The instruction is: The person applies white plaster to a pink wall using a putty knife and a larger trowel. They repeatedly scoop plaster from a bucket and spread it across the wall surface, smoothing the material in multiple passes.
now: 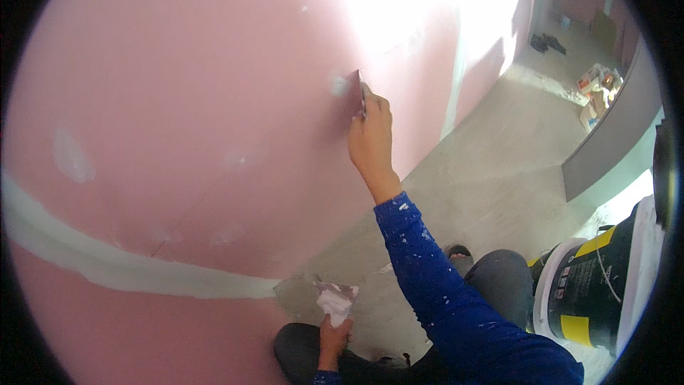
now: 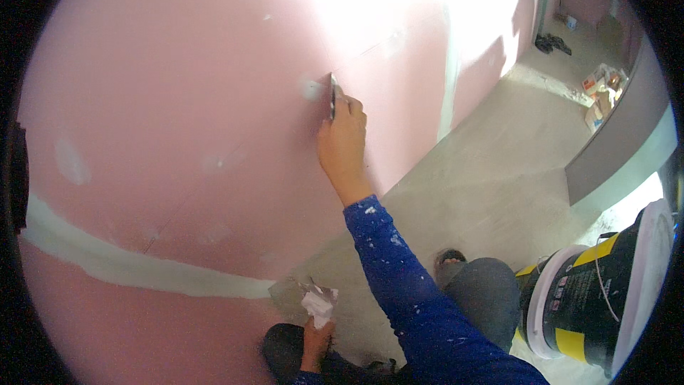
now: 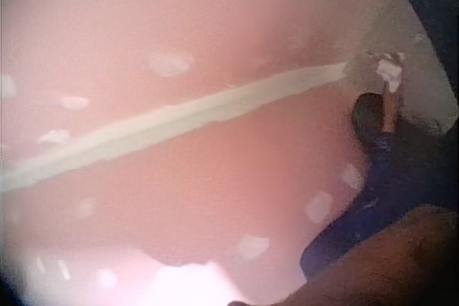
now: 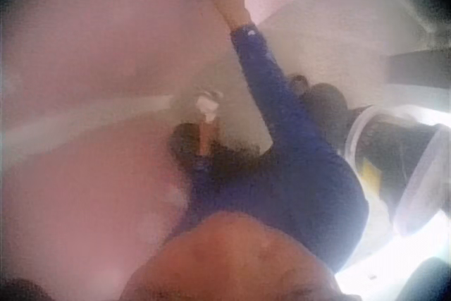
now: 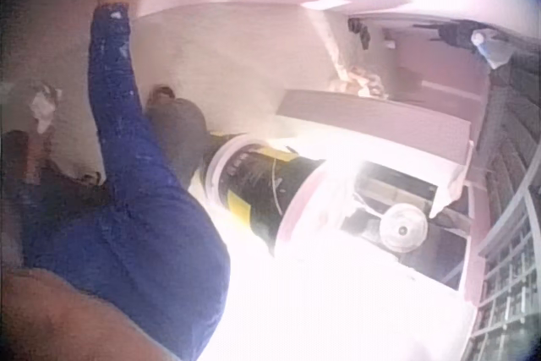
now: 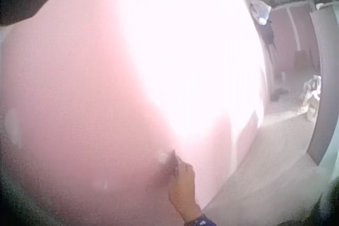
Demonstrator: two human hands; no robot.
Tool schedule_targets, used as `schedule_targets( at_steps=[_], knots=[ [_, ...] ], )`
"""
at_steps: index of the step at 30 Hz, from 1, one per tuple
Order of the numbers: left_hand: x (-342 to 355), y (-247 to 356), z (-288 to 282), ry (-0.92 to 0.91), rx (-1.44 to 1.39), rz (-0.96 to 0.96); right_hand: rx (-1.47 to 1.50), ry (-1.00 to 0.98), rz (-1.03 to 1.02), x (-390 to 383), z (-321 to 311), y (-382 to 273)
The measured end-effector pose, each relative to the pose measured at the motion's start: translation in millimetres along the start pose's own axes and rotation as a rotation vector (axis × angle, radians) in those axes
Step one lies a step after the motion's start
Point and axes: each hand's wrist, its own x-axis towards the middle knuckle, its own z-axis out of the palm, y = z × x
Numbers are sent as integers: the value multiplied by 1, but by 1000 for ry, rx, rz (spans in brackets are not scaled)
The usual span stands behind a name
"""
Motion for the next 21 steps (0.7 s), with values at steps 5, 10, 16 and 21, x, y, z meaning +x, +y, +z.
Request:
schedule_targets(
  at_steps=[5,10,16,21],
  knots=[
    [-3,-2,-2,-15,-108,-61,-112,-30,-43,-16,17,-41],
    [2,-5,-2,-39,9,34,-29,-24,-149,-20,2,-51],
    [8,-10,1,-25,-124,-25,-8,-85,4,38,-36,-3],
    [4,-4,6,-6,-35,28,68,-130,208,62,-65,31]
  ],
)
